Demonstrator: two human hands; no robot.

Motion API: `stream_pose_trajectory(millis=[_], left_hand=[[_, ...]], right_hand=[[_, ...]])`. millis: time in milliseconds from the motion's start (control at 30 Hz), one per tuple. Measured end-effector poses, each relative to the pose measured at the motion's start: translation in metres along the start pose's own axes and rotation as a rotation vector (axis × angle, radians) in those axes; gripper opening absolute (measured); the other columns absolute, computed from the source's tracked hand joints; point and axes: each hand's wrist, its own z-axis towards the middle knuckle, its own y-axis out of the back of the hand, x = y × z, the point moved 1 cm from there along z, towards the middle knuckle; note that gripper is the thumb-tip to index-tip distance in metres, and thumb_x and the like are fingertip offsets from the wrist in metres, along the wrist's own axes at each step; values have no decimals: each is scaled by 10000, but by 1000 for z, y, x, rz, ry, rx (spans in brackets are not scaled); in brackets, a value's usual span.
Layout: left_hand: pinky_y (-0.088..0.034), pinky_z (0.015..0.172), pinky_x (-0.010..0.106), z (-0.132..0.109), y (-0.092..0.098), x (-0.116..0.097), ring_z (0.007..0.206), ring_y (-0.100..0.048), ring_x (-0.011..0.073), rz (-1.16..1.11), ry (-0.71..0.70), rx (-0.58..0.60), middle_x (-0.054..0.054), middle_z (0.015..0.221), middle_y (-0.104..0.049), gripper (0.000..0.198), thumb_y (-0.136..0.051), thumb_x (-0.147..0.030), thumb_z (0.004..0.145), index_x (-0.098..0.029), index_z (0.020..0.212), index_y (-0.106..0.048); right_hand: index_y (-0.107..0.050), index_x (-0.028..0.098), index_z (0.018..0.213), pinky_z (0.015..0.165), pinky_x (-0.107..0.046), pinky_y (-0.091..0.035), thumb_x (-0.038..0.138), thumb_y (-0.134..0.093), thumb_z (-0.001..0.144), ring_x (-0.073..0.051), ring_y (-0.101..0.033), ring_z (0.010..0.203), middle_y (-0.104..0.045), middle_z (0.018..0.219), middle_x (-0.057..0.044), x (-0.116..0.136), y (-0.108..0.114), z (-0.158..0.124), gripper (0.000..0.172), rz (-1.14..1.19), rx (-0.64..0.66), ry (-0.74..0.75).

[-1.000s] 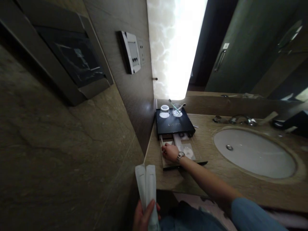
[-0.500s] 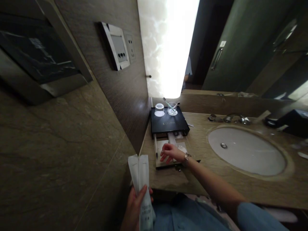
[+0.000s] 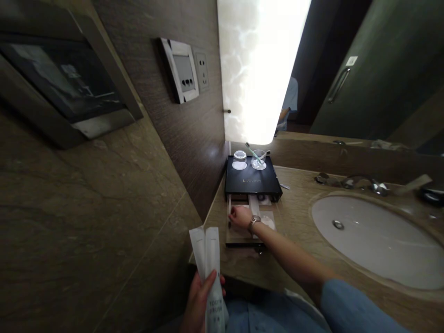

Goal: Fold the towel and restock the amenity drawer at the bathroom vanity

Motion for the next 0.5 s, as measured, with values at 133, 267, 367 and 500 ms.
stream_pose_trajectory(millis=[133, 267, 367, 500], left_hand=[[-442, 476, 198, 2, 7, 7, 532, -587, 118, 18, -15, 8, 17, 686, -664, 457, -809, -422, 661, -170, 953, -565], [-452, 502, 197, 4, 8, 7, 548, -592, 113, 20, -29, 17, 19, 698, -667, 408, -764, -381, 724, -165, 998, -553], [-438, 470, 203, 5, 3, 4, 531, -583, 121, 14, -29, 32, 19, 689, -663, 463, -798, -398, 678, -163, 996, -556], [-448, 503, 186, 9, -2, -1, 572, -577, 106, -15, -48, 75, -2, 661, -645, 479, -847, -391, 618, -156, 924, -564]], right_hand=[[-622, 79, 1073, 864, -471, -488, 256, -600, 751, -378, -630, 1045, -671, 1083, -239, 8, -2, -7, 368, -295, 48, 9], [-675, 97, 961, 814, -424, -512, 227, -596, 703, -364, -649, 1013, -690, 1053, -223, -3, 13, -15, 299, -414, 126, -28], [-674, 104, 767, 778, -393, -507, 230, -608, 674, -357, -659, 963, -706, 942, -218, -8, 26, -20, 170, -387, 191, -59], [-588, 138, 749, 649, -264, -483, 268, -468, 788, -208, -654, 779, -688, 815, -122, -6, 41, -54, 181, -190, 249, -63]])
